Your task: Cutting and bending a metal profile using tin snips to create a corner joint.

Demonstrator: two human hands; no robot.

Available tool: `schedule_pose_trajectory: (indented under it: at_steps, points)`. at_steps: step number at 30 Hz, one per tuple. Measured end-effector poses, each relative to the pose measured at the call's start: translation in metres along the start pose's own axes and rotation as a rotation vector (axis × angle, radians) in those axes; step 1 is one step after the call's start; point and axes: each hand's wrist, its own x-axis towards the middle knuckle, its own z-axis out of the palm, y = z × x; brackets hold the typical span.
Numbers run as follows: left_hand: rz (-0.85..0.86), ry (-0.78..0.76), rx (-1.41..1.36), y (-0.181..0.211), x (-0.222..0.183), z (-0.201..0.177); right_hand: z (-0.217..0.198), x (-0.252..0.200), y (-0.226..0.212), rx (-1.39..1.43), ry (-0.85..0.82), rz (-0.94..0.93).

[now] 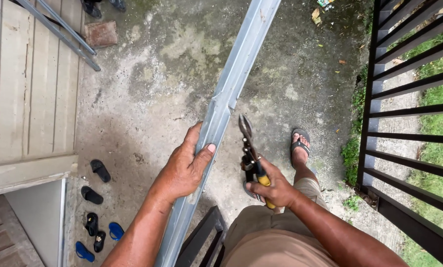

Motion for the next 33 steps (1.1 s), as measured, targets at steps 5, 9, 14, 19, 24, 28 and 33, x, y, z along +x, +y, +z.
schedule_pose_trajectory:
  at_steps: [5,9,14,19,24,28,33]
  points:
    - [0.033,-0.020,-0.002,0.015,-0.006,0.004,0.029,0.014,-0.027,0.101,-0.041,-0.153]
    - [0.058,-0.015,-0.008,0.018,-0.007,0.005,0.040,0.016,-0.038,0.295,-0.078,-0.166]
    - [0.074,-0.001,0.004,0.024,-0.012,0.007,0.053,0.017,-0.026,0.392,-0.078,-0.227]
    - [0.025,0.012,0.057,0.025,-0.017,0.014,0.059,0.014,-0.013,0.244,0.081,-0.215]
    - [-0.094,-0.018,0.172,0.034,-0.016,0.017,0.060,-0.012,-0.056,0.343,0.039,-0.035]
    - [-0.029,-0.047,0.116,0.032,-0.015,0.016,0.061,-0.010,-0.060,0.191,0.091,-0.132]
    - [0.047,-0.032,0.077,0.020,-0.011,0.012,0.020,0.018,-0.024,-0.192,0.226,-0.122]
